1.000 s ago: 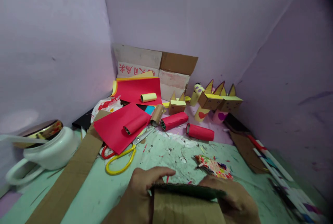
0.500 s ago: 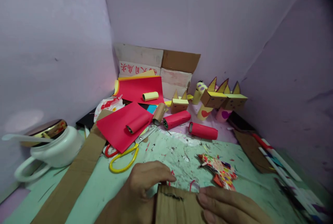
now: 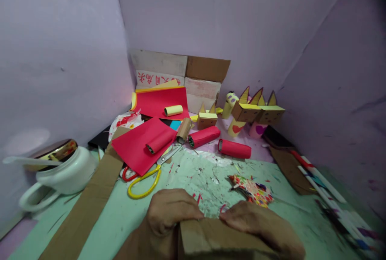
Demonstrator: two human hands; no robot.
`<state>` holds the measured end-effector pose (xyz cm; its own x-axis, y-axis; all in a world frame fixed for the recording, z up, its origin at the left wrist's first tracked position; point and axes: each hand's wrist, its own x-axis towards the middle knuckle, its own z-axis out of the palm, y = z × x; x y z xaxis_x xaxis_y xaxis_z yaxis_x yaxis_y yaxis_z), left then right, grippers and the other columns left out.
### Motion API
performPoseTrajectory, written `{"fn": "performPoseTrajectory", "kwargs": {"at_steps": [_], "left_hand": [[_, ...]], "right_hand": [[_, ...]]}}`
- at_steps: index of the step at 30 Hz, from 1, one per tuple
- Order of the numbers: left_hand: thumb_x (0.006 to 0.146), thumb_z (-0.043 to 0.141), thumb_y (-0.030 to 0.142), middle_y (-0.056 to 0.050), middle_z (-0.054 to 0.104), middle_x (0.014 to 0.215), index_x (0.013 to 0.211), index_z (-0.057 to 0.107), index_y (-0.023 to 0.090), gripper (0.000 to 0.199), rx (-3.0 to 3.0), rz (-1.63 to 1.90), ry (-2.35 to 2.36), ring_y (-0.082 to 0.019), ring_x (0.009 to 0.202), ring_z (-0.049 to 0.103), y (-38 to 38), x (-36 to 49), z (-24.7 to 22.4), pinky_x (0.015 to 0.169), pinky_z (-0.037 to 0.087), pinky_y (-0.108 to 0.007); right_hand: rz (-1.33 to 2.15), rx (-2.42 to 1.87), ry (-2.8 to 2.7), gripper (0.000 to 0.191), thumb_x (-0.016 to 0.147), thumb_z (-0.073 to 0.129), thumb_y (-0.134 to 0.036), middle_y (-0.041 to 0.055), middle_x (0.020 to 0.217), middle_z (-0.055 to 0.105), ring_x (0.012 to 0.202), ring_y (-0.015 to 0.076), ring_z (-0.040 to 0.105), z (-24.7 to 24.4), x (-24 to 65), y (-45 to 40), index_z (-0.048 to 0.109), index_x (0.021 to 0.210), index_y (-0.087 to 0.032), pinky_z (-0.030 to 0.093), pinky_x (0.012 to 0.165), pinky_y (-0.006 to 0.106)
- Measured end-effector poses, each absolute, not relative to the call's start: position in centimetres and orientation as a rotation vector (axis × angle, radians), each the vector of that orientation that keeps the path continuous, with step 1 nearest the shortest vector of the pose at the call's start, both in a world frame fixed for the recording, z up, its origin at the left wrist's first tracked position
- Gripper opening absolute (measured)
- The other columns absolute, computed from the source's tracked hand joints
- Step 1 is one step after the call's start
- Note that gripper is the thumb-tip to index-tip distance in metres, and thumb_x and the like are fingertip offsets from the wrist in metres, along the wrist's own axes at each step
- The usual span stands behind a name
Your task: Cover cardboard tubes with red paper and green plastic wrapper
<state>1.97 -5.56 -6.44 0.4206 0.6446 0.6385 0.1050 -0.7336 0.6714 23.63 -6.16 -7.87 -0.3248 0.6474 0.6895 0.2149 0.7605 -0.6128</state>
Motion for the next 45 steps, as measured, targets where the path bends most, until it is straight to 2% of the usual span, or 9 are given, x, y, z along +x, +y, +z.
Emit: {"fn": "performPoseTrajectory", "kwargs": {"at_steps": [6,16,20,22,27,30,34,39,45], "left_hand": [[0.076,0.061,0.039,-0.01,0.066,0.06,0.075,0.068,0.011,0.029,2.019,1.306,0.728,-0.016,0.055,0.062,-5.3,2.6,-6.8,0.052,0.047,-0.022],[0.077,0.059,0.044,-0.007,0.062,0.053,0.07,0.069,0.011,0.035,2.025,1.195,0.758,-0.014,0.05,0.057,-5.5,2.6,-7.7,0.048,0.039,-0.022],[0.074,0.062,0.039,-0.004,0.06,0.052,0.065,0.066,0.013,0.028,2.027,1.187,0.811,-0.012,0.048,0.054,-5.3,2.6,-7.4,0.046,0.038,-0.021],[0.072,0.065,0.039,-0.002,0.057,0.051,0.061,0.064,0.014,0.027,2.014,1.195,0.871,-0.011,0.047,0.052,-5.2,2.6,-7.3,0.045,0.036,-0.02],[0.071,0.068,0.04,-0.003,0.06,0.052,0.062,0.065,0.013,0.029,2.001,1.211,0.925,-0.011,0.047,0.054,-4.9,2.8,-7.5,0.045,0.038,-0.019],[0.069,0.068,0.04,-0.003,0.059,0.052,0.062,0.065,0.013,0.028,2.021,1.19,0.941,-0.011,0.047,0.053,-4.8,2.9,-7.7,0.045,0.038,-0.019],[0.067,0.069,0.032,0.001,0.055,0.05,0.058,0.062,0.015,0.021,2.039,1.162,0.988,-0.01,0.044,0.05,-4.5,2.9,-7.9,0.043,0.037,-0.019],[0.066,0.07,0.033,0.001,0.056,0.051,0.061,0.062,0.015,0.021,2.104,1.149,0.941,-0.01,0.044,0.051,-4.0,2.8,-8.4,0.042,0.038,-0.018],[0.07,0.068,0.033,0.0,0.052,0.05,0.058,0.057,0.016,0.024,2.088,1.176,0.927,-0.012,0.043,0.048,-3.6,2.9,-9.0,0.039,0.036,-0.022]], "right_hand": [[0.647,-0.703,-1.802,0.016,0.076,0.071,-0.029,0.0027,0.07,0.073,0.058,0.0172,0.069,-8.4,23.5,-5.5,0.069,0.092,-0.025,0.054,0.053,0.023],[0.795,-0.808,-1.853,0.008,0.07,0.07,-0.017,0.0004,0.064,0.071,0.055,0.0149,0.066,-8.4,23.2,-5.7,0.069,0.078,-0.02,0.05,0.051,0.021],[0.683,-0.873,-1.959,0.031,0.076,0.063,-0.015,0.0047,0.097,0.072,0.089,0.0203,0.068,-7.4,24.3,-5.4,0.064,0.106,-0.024,0.055,0.075,0.029],[0.607,-0.932,-1.887,0.032,0.079,0.059,-0.014,0.005,0.105,0.069,0.101,0.0215,0.064,-6.9,25.0,-5.6,0.062,0.109,-0.026,0.054,0.083,0.032],[0.472,-0.833,-1.448,0.022,0.081,0.055,-0.007,-0.001,0.069,0.064,0.07,0.0171,0.064,-6.7,25.0,-6.5,0.064,0.076,-0.026,0.054,0.076,0.032],[0.353,-0.921,-1.428,0.02,0.078,0.059,-0.01,-0.0006,0.066,0.065,0.065,0.0197,0.064,-7.1,25.2,-6.4,0.066,0.073,-0.028,0.054,0.073,0.037],[0.278,-1.493,-1.492,0.009,0.078,0.059,-0.024,0.0022,0.076,0.072,0.07,0.0241,0.069,-7.4,28.1,-4.8,0.068,0.079,-0.026,0.054,0.059,0.033],[0.381,-1.889,-1.807,0.035,0.075,0.061,-0.052,0.0074,0.082,0.074,0.071,0.0272,0.07,-7.6,31.5,-3.4,0.07,0.09,-0.021,0.055,0.059,0.036],[0.124,-1.998,-1.781,0.055,0.068,0.064,-0.058,0.015,0.093,0.069,0.066,0.0285,0.068,-8.0,31.0,-4.4,0.065,0.101,-0.014,0.054,0.049,0.038]]}}
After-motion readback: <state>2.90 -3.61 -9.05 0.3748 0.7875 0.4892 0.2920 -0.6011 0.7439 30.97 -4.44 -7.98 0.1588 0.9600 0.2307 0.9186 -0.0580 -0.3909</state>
